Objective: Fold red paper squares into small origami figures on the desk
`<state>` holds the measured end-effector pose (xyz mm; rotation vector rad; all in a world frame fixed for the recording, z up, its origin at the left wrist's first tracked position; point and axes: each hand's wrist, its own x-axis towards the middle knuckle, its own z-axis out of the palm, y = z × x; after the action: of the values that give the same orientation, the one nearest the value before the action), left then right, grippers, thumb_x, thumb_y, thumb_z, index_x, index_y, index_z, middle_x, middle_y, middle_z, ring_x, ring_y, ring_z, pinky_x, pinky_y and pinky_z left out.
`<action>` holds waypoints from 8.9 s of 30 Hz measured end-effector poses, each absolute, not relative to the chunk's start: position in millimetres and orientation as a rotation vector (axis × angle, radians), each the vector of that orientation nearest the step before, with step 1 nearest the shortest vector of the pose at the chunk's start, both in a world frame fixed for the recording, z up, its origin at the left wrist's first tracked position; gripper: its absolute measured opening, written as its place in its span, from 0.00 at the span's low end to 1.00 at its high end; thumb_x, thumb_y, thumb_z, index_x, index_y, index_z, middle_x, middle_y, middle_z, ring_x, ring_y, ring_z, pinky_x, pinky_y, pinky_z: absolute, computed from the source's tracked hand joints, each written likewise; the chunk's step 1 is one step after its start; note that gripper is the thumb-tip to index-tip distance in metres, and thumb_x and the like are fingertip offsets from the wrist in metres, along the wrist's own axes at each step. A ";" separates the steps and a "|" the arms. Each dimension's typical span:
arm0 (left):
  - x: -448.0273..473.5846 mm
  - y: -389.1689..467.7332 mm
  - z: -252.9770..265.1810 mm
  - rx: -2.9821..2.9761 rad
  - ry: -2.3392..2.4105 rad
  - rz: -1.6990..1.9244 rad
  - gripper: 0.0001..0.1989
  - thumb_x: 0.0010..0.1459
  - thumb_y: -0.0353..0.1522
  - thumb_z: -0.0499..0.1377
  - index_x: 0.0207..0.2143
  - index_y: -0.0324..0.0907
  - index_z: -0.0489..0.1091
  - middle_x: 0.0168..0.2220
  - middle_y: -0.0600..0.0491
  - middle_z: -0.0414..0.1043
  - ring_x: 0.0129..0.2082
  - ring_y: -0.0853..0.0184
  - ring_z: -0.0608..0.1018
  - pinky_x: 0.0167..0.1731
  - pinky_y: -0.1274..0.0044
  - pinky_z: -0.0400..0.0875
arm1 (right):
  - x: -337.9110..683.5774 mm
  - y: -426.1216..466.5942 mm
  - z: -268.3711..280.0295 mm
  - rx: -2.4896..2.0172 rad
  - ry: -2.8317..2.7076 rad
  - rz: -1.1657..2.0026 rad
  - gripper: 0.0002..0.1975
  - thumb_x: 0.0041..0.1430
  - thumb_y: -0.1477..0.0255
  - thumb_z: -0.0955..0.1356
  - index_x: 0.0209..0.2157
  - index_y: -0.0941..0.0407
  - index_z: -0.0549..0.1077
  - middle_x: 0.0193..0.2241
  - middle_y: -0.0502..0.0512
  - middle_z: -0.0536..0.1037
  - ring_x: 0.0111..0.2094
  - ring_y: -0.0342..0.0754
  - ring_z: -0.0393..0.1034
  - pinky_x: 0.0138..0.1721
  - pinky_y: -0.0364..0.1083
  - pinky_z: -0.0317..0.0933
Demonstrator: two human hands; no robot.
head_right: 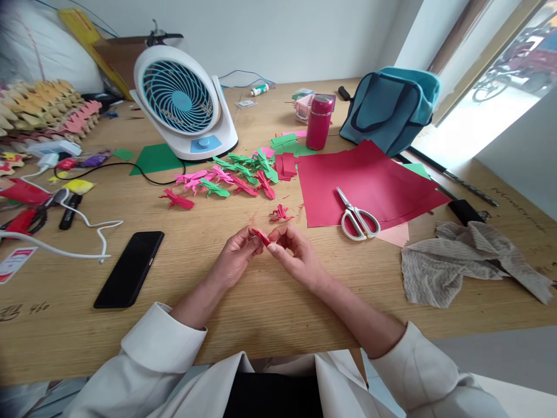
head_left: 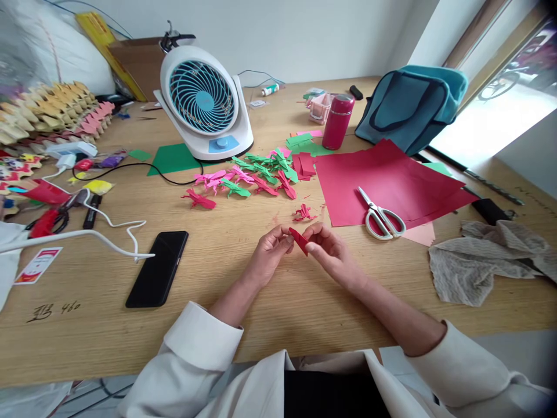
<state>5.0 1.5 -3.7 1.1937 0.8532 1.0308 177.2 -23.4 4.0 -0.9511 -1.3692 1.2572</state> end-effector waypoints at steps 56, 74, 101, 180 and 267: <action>9.3 -1.2 -3.3 1.548 1.134 1.107 0.06 0.57 0.32 0.59 0.29 0.39 0.68 0.26 0.57 0.67 0.26 0.73 0.68 0.30 0.81 0.64 | 181.3 -5.9 -9.3 -0.975 -1.076 1.451 0.16 0.51 0.62 0.75 0.35 0.55 0.71 0.28 0.48 0.74 0.28 0.40 0.67 0.32 0.42 0.64; 7.0 -0.2 -5.9 1.804 1.047 1.045 0.32 0.51 0.20 0.56 0.59 0.46 0.64 0.54 0.47 0.67 0.41 0.70 0.75 0.37 0.81 0.72 | 183.0 -4.1 -9.1 -0.921 -1.057 1.517 0.16 0.49 0.62 0.77 0.35 0.54 0.71 0.32 0.49 0.75 0.33 0.41 0.71 0.36 0.41 0.67; 3.5 1.9 4.3 1.106 0.875 0.971 0.15 0.50 0.38 0.68 0.31 0.39 0.69 0.28 0.57 0.71 0.27 0.73 0.73 0.29 0.81 0.68 | 185.1 -6.9 -4.0 -0.750 -1.311 1.685 0.17 0.54 0.57 0.74 0.35 0.56 0.72 0.28 0.50 0.77 0.28 0.42 0.71 0.34 0.43 0.68; 0.7 3.2 9.0 1.256 0.887 0.757 0.22 0.54 0.26 0.59 0.53 0.39 0.65 0.36 0.52 0.74 0.34 0.71 0.75 0.33 0.82 0.67 | 213.1 -4.9 16.8 -0.741 -2.258 0.509 0.06 0.66 0.76 0.64 0.39 0.55 0.72 0.35 0.57 0.78 0.36 0.47 0.73 0.38 0.46 0.68; 7.7 -8.8 -4.3 2.316 1.247 0.948 0.06 0.61 0.28 0.58 0.42 0.43 0.72 0.38 0.51 0.67 0.39 0.67 0.75 0.42 0.76 0.72 | 214.5 -3.3 14.8 -1.175 -2.173 0.590 0.10 0.61 0.80 0.63 0.35 0.56 0.74 0.29 0.53 0.75 0.28 0.44 0.67 0.30 0.42 0.59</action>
<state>7.7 -8.8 -4.3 2.3165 1.2470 0.9478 214.5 -3.3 14.8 -1.1754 -2.1726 0.5900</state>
